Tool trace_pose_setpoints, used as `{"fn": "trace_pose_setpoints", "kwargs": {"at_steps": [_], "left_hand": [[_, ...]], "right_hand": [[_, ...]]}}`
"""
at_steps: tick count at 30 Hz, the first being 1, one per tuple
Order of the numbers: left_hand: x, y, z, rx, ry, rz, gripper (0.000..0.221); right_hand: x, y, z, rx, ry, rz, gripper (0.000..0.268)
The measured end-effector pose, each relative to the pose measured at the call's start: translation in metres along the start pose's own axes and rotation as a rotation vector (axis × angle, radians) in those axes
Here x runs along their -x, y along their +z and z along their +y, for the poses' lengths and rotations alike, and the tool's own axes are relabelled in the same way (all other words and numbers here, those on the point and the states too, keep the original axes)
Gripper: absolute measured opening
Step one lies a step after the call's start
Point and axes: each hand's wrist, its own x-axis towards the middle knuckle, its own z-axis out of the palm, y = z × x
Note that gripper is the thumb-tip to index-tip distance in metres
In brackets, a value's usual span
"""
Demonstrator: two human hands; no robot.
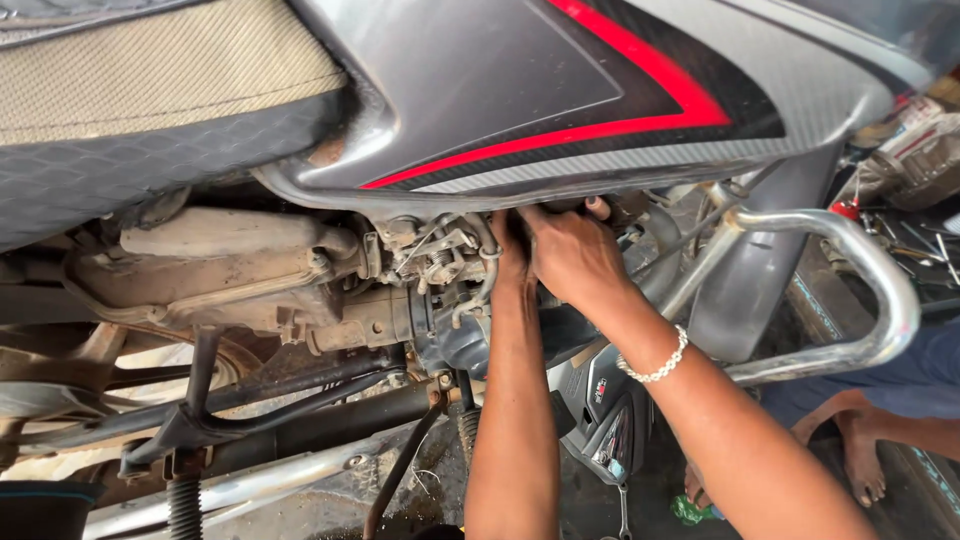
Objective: The person works on the carburetor and engine area of a scooter, using a screwdriver to loosen components and pliers and a wrench to adjust and tighten parts. They manipulate cables and fittings by hand while reaching into the engine bay.
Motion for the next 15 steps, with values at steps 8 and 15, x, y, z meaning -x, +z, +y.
{"fn": "trace_pose_setpoints", "kwargs": {"at_steps": [8,15], "left_hand": [[0.012,0.016,0.007,-0.124,0.043,0.147,0.036],[0.016,0.019,0.0,0.07,0.002,0.176,0.035]], "right_hand": [[-0.003,0.0,-0.015,-0.054,0.069,-0.048,0.047],[-0.016,0.019,-0.002,-0.017,0.014,0.009,0.035]]}}
